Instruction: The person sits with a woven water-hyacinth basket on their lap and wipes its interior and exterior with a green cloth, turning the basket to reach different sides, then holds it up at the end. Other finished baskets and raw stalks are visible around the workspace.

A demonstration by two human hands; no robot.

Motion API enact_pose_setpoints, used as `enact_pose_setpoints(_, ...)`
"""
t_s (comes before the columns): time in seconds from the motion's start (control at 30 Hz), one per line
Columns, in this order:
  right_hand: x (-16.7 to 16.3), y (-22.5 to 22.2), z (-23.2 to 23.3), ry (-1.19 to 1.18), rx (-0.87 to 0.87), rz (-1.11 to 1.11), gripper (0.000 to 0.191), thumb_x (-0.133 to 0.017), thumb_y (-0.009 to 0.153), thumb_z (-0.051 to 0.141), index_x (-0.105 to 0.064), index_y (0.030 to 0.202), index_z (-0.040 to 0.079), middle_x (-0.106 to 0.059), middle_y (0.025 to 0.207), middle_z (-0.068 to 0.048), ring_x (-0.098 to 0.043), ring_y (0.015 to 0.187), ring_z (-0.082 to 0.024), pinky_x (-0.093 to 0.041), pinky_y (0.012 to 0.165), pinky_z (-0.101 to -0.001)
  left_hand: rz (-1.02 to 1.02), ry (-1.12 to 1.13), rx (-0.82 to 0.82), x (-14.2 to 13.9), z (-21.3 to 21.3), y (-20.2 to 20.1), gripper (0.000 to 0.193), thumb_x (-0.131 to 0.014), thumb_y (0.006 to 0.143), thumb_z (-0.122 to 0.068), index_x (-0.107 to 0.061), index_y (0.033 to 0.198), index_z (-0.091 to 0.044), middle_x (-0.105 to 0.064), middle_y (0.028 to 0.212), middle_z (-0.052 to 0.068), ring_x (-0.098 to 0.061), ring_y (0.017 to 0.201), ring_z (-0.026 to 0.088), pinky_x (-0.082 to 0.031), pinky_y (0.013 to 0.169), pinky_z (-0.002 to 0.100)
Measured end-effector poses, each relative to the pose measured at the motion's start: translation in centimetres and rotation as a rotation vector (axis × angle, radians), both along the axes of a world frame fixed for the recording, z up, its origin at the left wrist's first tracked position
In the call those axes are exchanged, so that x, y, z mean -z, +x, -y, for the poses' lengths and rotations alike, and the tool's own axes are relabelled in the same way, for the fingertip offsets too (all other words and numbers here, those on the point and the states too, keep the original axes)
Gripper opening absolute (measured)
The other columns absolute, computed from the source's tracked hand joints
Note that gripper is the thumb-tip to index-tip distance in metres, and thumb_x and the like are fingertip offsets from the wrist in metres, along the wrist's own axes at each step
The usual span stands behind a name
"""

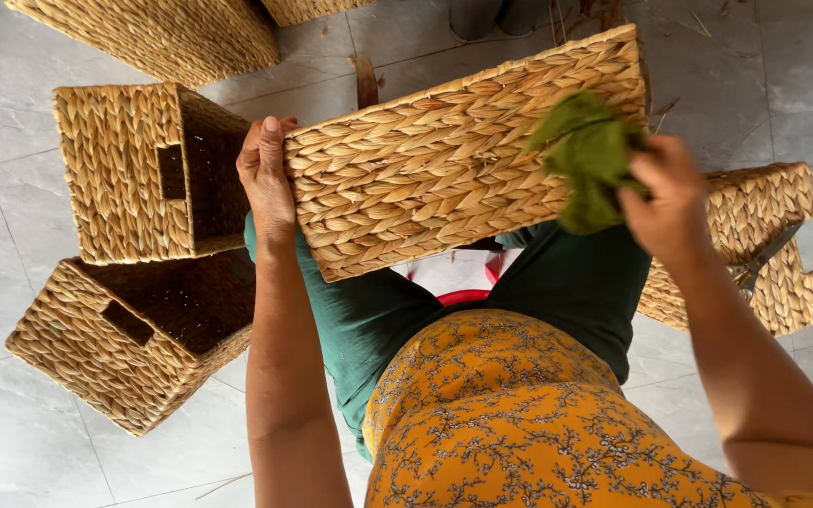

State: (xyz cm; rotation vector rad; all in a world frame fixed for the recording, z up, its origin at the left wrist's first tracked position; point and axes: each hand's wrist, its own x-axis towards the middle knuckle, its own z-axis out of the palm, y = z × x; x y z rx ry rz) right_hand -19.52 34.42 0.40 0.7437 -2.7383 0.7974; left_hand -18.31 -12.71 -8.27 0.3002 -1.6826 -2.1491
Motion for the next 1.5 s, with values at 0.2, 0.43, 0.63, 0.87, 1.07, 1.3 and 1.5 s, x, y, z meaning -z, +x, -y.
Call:
enact_pose_setpoints(0.2,1.8,1.5,5.7,-0.044,-0.068,-0.042,0.031,-0.078,0.082,0.0,-0.068,0.112,0.002,-0.056,0.145,-0.015,-0.05,0.139,-0.037,-0.041,0.119,-0.0513,0.069,0.064,-0.044,0.5,0.0,0.0,0.041,-0.066,0.105,-0.041,-0.072,0.094,-0.002,-0.067,0.092,0.006,-0.056,0.092,0.019,-0.046,0.091,0.039)
enact_pose_setpoints(0.43,0.9,6.7,22.8,-0.056,-0.667,-0.09,0.047,-0.09,0.058,0.031,-0.075,0.102,0.023,-0.053,0.141,-0.002,-0.041,0.136,-0.033,-0.038,0.104,-0.062,0.047,-0.006,-0.044,0.9,0.4,-0.3,0.044,-0.064,0.104,-0.043,-0.073,0.094,-0.001,-0.072,0.099,0.008,-0.062,0.093,0.016,-0.051,0.091,0.035)
enact_pose_setpoints(0.63,1.5,6.9,25.0,0.037,-0.63,-0.133,0.044,-0.084,0.067,0.032,-0.077,0.109,0.024,-0.057,0.138,-0.002,-0.047,0.13,-0.026,-0.041,0.101,-0.0548,0.077,-0.072,-0.027,0.4,0.7,0.0,0.044,-0.062,0.105,-0.044,-0.072,0.093,-0.003,-0.073,0.1,0.007,-0.065,0.096,0.015,-0.052,0.092,0.034)
enact_pose_setpoints(0.87,1.9,2.7,10.9,0.157,-0.278,-0.187,0.035,-0.075,0.07,0.008,-0.079,0.104,0.017,-0.062,0.119,-0.008,-0.057,0.112,-0.031,-0.046,0.091,-0.048,0.013,0.055,-0.006,0.6,0.2,0.0,0.04,-0.066,0.104,-0.04,-0.071,0.093,-0.002,-0.071,0.098,0.006,-0.062,0.098,0.015,-0.05,0.095,0.034)
enact_pose_setpoints(1.07,1.0,-1.0,3.7,0.094,0.081,-0.145,0.032,-0.083,0.094,0.011,-0.071,0.124,0.007,-0.057,0.128,-0.015,-0.054,0.118,-0.036,-0.044,0.102,-0.0492,0.016,0.055,-0.029,1.1,0.1,-0.6,0.039,-0.066,0.105,-0.037,-0.067,0.087,-0.003,-0.067,0.091,0.003,-0.058,0.094,0.014,-0.047,0.094,0.034)
enact_pose_setpoints(1.3,2.2,1.6,16.3,0.033,-0.079,-0.204,0.04,-0.085,0.086,0.019,-0.07,0.123,0.013,-0.057,0.125,-0.012,-0.054,0.118,-0.035,-0.042,0.097,-0.0506,-0.042,0.059,-0.033,1.7,0.1,-0.6,0.04,-0.066,0.105,-0.038,-0.065,0.084,-0.005,-0.065,0.088,0.003,-0.062,0.102,0.016,-0.049,0.098,0.036)
enact_pose_setpoints(1.5,0.6,3.9,28.6,-0.084,-0.558,-0.109,0.059,-0.086,0.072,0.026,-0.068,0.126,0.01,-0.055,0.137,-0.014,-0.047,0.135,-0.036,-0.038,0.099,-0.0556,0.09,0.229,-0.057,2.0,0.7,-0.8,0.036,-0.065,0.101,-0.037,-0.072,0.089,-0.004,-0.073,0.093,0.008,-0.061,0.082,0.016,-0.05,0.077,0.035)
